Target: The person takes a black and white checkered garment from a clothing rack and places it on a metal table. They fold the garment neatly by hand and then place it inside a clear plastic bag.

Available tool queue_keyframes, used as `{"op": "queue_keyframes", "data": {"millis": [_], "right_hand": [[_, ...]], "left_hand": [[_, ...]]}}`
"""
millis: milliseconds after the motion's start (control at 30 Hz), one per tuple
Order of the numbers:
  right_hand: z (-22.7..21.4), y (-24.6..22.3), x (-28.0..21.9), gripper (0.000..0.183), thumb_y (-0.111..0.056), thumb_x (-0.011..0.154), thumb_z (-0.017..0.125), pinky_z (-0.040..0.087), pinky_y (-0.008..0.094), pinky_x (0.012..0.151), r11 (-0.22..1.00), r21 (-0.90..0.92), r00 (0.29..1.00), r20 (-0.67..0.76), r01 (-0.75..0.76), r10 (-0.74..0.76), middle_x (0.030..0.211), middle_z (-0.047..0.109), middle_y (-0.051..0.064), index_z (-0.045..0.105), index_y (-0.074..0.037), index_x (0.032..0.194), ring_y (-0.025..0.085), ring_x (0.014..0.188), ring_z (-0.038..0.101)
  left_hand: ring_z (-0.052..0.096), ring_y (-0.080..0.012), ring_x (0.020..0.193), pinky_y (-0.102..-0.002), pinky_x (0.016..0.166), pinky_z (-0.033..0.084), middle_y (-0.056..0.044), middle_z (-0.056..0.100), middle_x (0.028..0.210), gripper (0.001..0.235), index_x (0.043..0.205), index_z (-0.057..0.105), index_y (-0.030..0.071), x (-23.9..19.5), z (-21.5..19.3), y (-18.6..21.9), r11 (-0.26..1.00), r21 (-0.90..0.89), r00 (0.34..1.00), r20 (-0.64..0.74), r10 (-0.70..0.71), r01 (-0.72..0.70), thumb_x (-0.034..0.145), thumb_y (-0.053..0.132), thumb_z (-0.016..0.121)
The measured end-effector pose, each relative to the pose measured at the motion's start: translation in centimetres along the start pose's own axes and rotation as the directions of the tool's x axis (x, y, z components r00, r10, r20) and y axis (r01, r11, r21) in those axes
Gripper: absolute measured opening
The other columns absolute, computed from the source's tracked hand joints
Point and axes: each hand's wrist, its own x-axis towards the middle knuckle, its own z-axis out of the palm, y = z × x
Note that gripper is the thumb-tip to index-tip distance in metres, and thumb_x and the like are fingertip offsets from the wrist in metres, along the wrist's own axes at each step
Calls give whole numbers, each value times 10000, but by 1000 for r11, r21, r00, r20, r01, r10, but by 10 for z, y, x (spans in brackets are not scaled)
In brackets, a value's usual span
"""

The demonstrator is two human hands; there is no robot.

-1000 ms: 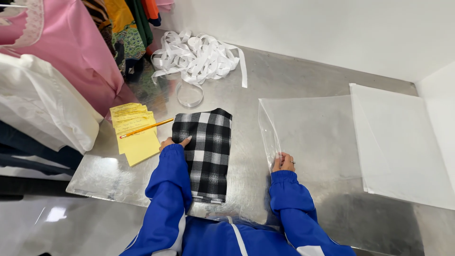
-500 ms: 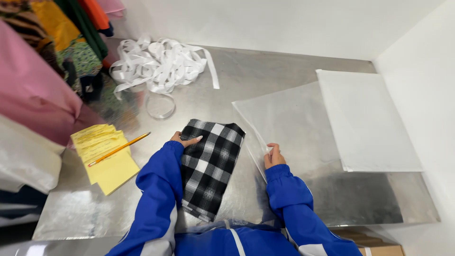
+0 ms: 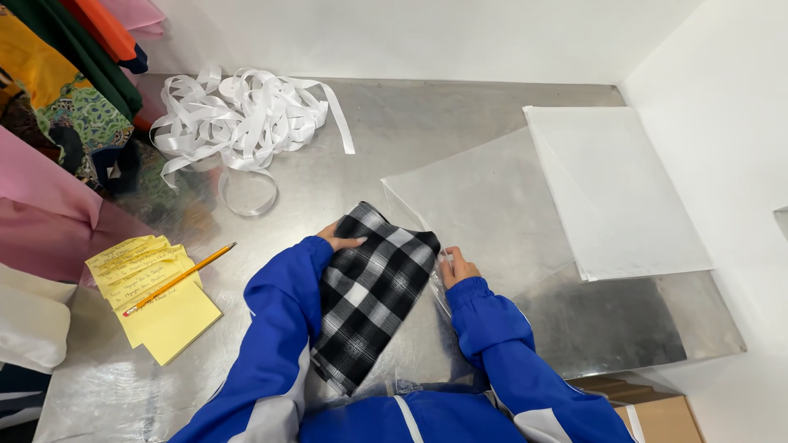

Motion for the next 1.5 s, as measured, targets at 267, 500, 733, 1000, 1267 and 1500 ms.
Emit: {"op": "queue_keyframes", "data": {"millis": [267, 500, 733, 1000, 1267, 1500], "right_hand": [[7, 1, 14, 100, -130, 888, 641, 548, 330, 682, 928, -69, 786, -511, 367, -348, 802, 529, 9, 562, -171, 933, 217, 772, 643], [-3, -3, 21, 110, -235, 867, 709, 519, 290, 628, 772, -193, 532, -623, 606, -573, 675, 486, -33, 611, -195, 895, 199, 627, 563], [-1, -1, 9, 92, -246, 889, 680, 555, 330, 629, 738, -200, 541, -564, 644, -624, 690, 592, 8, 658, -192, 959, 233, 631, 626], [-21, 0, -9, 186, -106, 808, 706, 529, 326, 546, 744, 1, 665, -448, 668, -597, 581, 536, -41, 678, -178, 978, 211, 498, 566], [-12, 11, -8, 348, -94, 692, 733, 519, 311, 584, 835, 125, 808, -361, 536, -465, 598, 542, -47, 675, -212, 1014, 176, 542, 562], [-21, 18, -13, 491, -131, 648, 742, 528, 404, 725, 869, 70, 856, -228, 490, -465, 806, 543, 15, 633, -203, 1121, 246, 746, 611]], "left_hand": [[601, -299, 1265, -408, 1054, 509, -138, 675, 1313, 805, 1377, 632, 196, 7, 38, 13, 999, 0, 993, 110, 36, -36, 662, 331, 976], [624, -309, 1250, -407, 1040, 523, -124, 694, 1298, 800, 1340, 662, 199, -10, 69, 52, 989, 145, 966, 260, -5, -34, 632, 398, 977], [564, -354, 1304, -446, 1099, 477, -153, 650, 1351, 800, 1353, 681, 190, 110, 104, -10, 972, 226, 946, 324, -9, -68, 658, 456, 975], [536, -403, 1318, -490, 1135, 427, -260, 608, 1362, 927, 1412, 560, -34, 133, 80, -16, 975, -197, 989, -123, 80, -103, 666, 294, 1002], [434, -311, 1420, -467, 1184, 397, -181, 462, 1533, 977, 1570, 351, 76, 131, 85, -16, 954, -296, 969, -226, -105, 34, 835, 423, 893], [330, -372, 1491, -514, 1232, 314, -244, 343, 1605, 1087, 1600, 218, 10, 66, 62, 22, 968, 154, 978, 40, -206, 198, 875, 610, 763]]}}
